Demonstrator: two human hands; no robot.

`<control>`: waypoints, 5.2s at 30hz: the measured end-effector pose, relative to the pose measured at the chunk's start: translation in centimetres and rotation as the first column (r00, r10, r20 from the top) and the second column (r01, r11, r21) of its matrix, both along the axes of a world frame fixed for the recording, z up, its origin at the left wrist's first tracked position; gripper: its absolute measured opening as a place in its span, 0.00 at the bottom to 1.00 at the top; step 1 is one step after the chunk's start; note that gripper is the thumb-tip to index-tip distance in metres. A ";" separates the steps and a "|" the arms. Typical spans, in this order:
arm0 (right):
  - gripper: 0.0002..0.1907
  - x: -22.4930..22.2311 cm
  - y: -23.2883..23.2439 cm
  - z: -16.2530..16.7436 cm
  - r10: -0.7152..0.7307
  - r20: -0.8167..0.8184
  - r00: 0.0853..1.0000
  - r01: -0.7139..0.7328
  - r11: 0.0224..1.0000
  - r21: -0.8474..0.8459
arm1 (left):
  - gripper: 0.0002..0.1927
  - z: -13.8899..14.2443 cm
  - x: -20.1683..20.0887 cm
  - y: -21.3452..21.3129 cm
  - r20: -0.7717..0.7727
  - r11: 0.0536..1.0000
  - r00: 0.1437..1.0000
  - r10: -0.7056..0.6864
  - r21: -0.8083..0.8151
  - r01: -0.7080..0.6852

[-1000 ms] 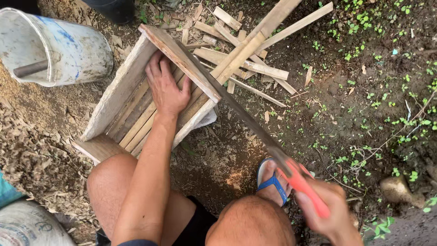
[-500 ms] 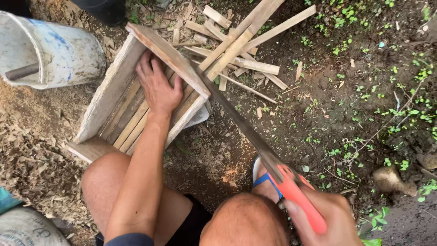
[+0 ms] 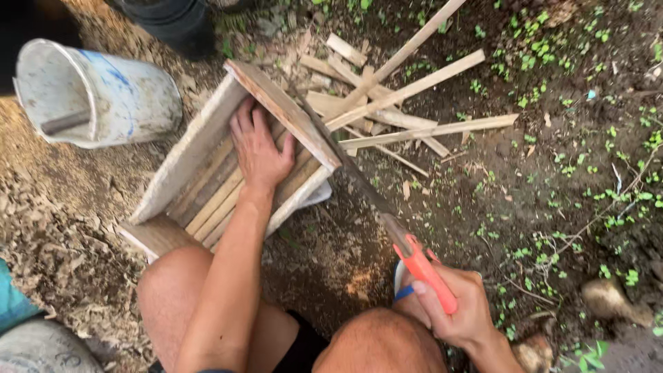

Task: The person assembles a wooden tray by inserting thin wooden slats into a rectangular frame. They use a hand saw to trim the slats flush with the frame, then inspect and adjust the fit of the slats. The person places the completed tray on the ground and gathers leftover wood pieces.

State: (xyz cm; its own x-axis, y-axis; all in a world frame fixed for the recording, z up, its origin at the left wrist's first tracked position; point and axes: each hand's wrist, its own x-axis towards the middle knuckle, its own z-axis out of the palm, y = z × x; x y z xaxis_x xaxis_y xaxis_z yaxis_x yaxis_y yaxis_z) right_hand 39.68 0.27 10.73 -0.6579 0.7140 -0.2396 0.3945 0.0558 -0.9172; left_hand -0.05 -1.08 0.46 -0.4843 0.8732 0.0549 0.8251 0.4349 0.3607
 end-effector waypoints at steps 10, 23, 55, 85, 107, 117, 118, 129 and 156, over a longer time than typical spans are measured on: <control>0.16 9.1 -3.5 -2.8 -0.314 -0.059 0.948 0.311 0.949 -0.053 | 0.35 -1.6 -0.2 -0.8 -0.038 1.000 0.999 -0.006 -0.029 0.005; 0.11 11.7 -1.5 -5.6 -0.246 -0.057 0.968 0.248 0.883 0.398 | 0.30 3.6 0.7 -1.9 0.067 0.998 0.997 -0.046 0.043 0.043; 0.12 15.5 -4.9 -8.9 -0.399 0.385 0.832 0.002 0.697 0.717 | 0.39 16.8 -0.8 -9.3 0.145 0.952 0.986 -0.081 -0.282 0.120; 0.30 8.2 6.7 -3.2 -0.346 -0.268 0.899 0.231 0.896 -0.380 | 0.21 30.2 -2.8 -17.6 0.676 0.853 0.698 -0.234 0.488 -0.186; 0.12 -1.0 2.8 -12.5 -0.141 0.562 0.815 -0.339 0.671 0.660 | 0.19 33.1 -1.5 -18.8 0.641 0.814 0.767 -0.014 0.453 -0.364; 0.14 -7.4 5.2 -3.6 -0.165 0.607 0.778 -0.251 0.804 0.540 | 0.19 32.1 -3.4 -18.3 0.689 0.799 0.680 -0.250 0.544 -0.258; 0.11 -9.0 5.7 -0.4 -0.113 0.403 0.908 -0.186 0.753 0.631 | 0.19 31.8 -3.7 -18.5 0.679 0.797 0.682 -0.273 0.556 -0.235; 0.32 -30.0 2.6 22.7 0.641 -0.074 0.764 -0.521 0.680 0.517 | 0.20 28.1 -4.4 -22.1 0.706 0.805 0.632 -0.320 0.554 -0.211; 0.07 -38.3 -7.4 18.4 0.564 -0.292 0.772 -0.400 0.789 0.466 | 0.22 12.7 -10.6 -26.7 0.790 0.700 0.494 -0.363 0.581 -0.415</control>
